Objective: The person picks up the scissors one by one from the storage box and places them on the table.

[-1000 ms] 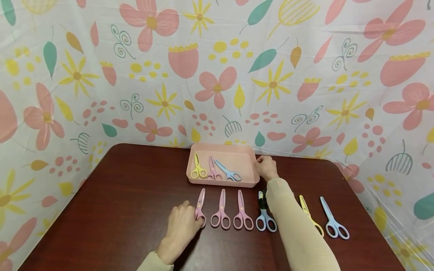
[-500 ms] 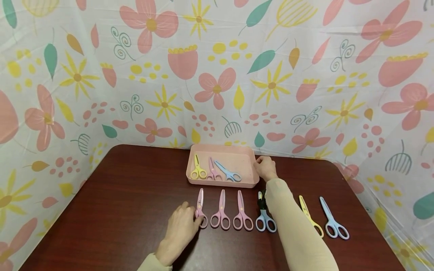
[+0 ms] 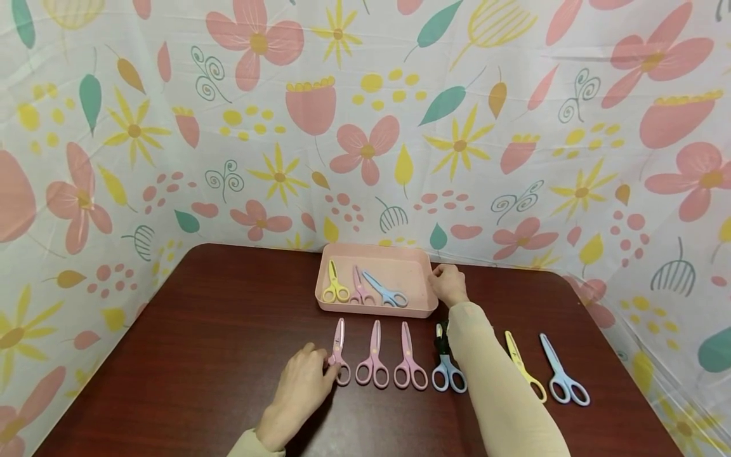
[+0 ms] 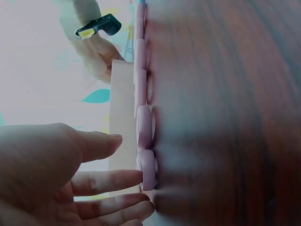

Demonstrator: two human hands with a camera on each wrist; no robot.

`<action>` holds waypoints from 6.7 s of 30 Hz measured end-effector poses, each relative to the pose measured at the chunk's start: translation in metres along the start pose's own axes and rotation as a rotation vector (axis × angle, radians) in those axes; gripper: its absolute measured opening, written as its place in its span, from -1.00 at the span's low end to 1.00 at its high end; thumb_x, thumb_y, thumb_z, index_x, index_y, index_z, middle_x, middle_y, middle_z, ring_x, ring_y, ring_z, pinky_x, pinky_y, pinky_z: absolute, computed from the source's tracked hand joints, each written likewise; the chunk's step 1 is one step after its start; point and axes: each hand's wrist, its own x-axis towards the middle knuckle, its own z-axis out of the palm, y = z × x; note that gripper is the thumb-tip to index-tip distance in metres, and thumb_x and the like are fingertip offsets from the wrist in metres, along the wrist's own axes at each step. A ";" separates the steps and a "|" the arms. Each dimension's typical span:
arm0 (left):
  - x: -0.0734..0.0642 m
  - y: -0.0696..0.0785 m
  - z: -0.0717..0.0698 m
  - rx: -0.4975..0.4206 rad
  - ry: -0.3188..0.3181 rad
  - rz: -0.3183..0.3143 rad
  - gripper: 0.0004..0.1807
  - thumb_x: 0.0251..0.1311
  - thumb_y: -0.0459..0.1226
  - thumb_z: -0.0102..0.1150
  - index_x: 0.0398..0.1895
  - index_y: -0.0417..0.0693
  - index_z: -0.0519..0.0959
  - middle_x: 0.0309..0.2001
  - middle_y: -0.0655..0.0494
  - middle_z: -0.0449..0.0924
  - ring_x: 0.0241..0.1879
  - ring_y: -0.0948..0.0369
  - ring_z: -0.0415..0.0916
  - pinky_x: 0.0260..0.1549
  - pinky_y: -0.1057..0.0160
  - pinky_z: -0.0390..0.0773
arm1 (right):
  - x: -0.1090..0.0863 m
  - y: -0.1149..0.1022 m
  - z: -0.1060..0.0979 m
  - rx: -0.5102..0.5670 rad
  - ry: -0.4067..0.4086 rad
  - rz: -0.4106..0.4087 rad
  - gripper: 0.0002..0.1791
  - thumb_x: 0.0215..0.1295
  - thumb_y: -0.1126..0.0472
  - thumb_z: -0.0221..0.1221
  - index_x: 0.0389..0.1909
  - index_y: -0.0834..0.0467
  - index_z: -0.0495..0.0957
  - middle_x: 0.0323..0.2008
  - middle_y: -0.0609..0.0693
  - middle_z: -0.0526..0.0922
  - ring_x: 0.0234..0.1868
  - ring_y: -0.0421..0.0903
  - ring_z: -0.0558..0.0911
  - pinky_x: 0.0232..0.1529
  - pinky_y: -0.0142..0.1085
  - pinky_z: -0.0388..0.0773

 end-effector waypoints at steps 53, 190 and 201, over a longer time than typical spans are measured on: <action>0.127 -0.011 -0.007 0.143 -0.211 0.152 -0.52 0.30 -0.20 0.16 -0.80 0.05 0.29 -0.70 0.16 0.27 -0.69 0.19 0.33 -0.72 0.14 0.34 | -0.002 -0.002 0.000 -0.003 0.035 0.013 -0.80 0.40 0.23 0.03 -0.27 0.26 0.58 -0.35 0.15 0.57 -0.35 0.04 0.51 -0.44 -0.24 0.45; 0.033 -0.036 -0.031 -0.043 -0.121 -0.247 -0.78 -0.17 -0.11 0.35 -0.76 0.15 0.50 -0.60 0.22 0.36 -0.60 0.16 0.40 -0.63 0.16 0.38 | 0.004 0.003 -0.003 -0.063 -0.024 -0.023 -0.80 0.47 0.21 -0.03 -0.27 0.24 0.49 -0.43 0.14 0.51 -0.44 0.02 0.48 -0.47 -0.23 0.41; 0.008 -0.046 -0.031 0.021 -0.114 -0.249 -0.78 -0.28 -0.15 0.34 -0.78 0.13 0.45 -0.60 0.19 0.35 -0.61 0.11 0.38 -0.64 0.06 0.38 | 0.003 0.001 0.001 -0.074 -0.006 -0.038 -0.79 0.46 0.21 -0.03 -0.31 0.24 0.48 -0.46 0.14 0.50 -0.45 0.03 0.47 -0.47 -0.22 0.40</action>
